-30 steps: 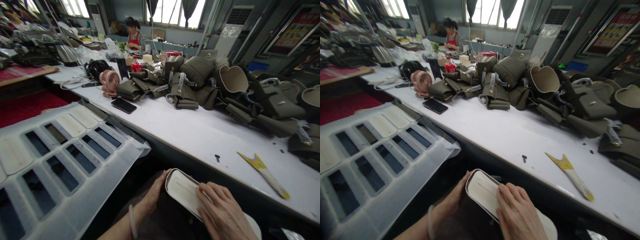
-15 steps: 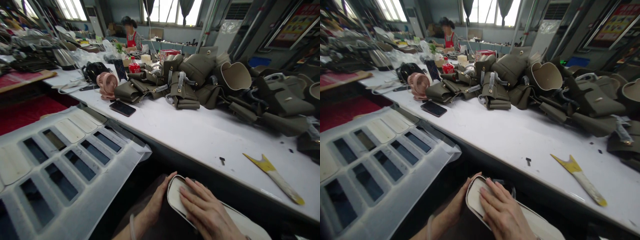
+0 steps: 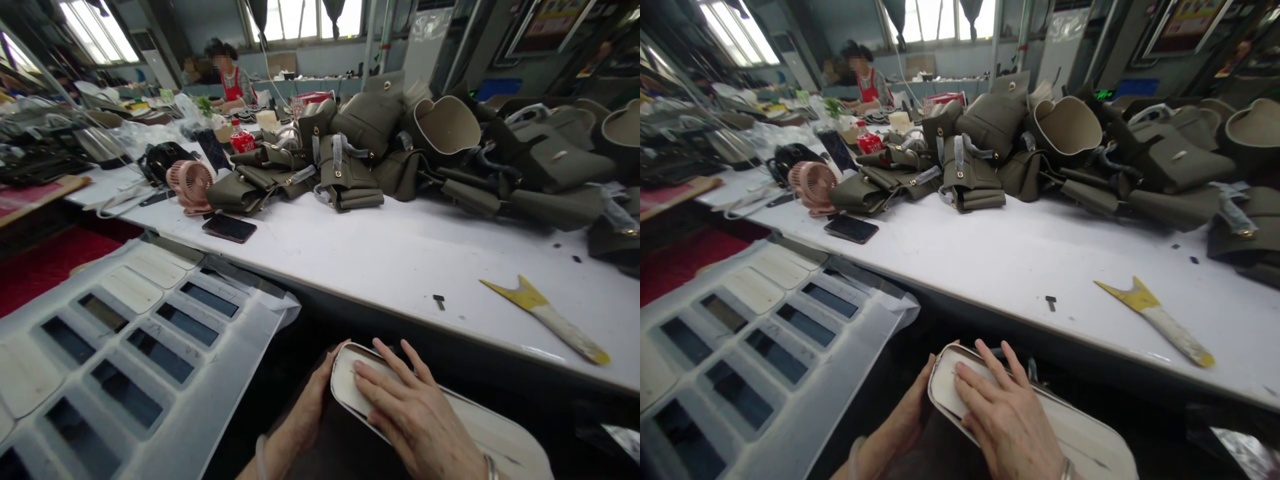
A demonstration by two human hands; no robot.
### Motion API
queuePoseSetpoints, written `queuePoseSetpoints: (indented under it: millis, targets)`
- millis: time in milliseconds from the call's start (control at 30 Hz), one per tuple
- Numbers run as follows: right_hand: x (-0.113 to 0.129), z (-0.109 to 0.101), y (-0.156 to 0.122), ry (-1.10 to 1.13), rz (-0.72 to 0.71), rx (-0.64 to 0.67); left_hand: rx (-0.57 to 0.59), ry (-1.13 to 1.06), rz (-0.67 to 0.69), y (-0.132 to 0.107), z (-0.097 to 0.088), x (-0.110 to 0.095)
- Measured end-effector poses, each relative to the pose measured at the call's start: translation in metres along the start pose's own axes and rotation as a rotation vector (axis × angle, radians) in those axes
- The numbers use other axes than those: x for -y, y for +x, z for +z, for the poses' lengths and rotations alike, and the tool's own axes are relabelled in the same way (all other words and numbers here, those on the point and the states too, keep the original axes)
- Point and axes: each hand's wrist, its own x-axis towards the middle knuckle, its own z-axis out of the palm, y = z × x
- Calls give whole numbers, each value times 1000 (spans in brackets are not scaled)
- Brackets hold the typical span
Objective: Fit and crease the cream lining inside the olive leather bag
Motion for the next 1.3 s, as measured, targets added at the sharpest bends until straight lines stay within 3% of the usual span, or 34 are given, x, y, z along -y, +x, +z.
queuePoseSetpoints:
  millis: [133, 333, 667, 900, 1167, 1300]
  targets:
    - [5, -3, 3, 69, 43, 25, 2, 7, -23, -2, 4, -8]
    - [6, -10, 10, 71, -26, 94, 12, 1, -76, -2, 7, -14]
    - [11, -11, 13, 107, -26, 62, 9, 54, -102, -3, -2, -13]
    - [10, -12, 12, 159, -20, 59, -4, 45, -219, -6, -4, -11]
    - [11, -3, 9, 130, -16, -6, -60, 127, -176, -7, -3, -16]
    - [12, -3, 8, 120, -31, -17, -21, 167, -161, -10, -2, -20]
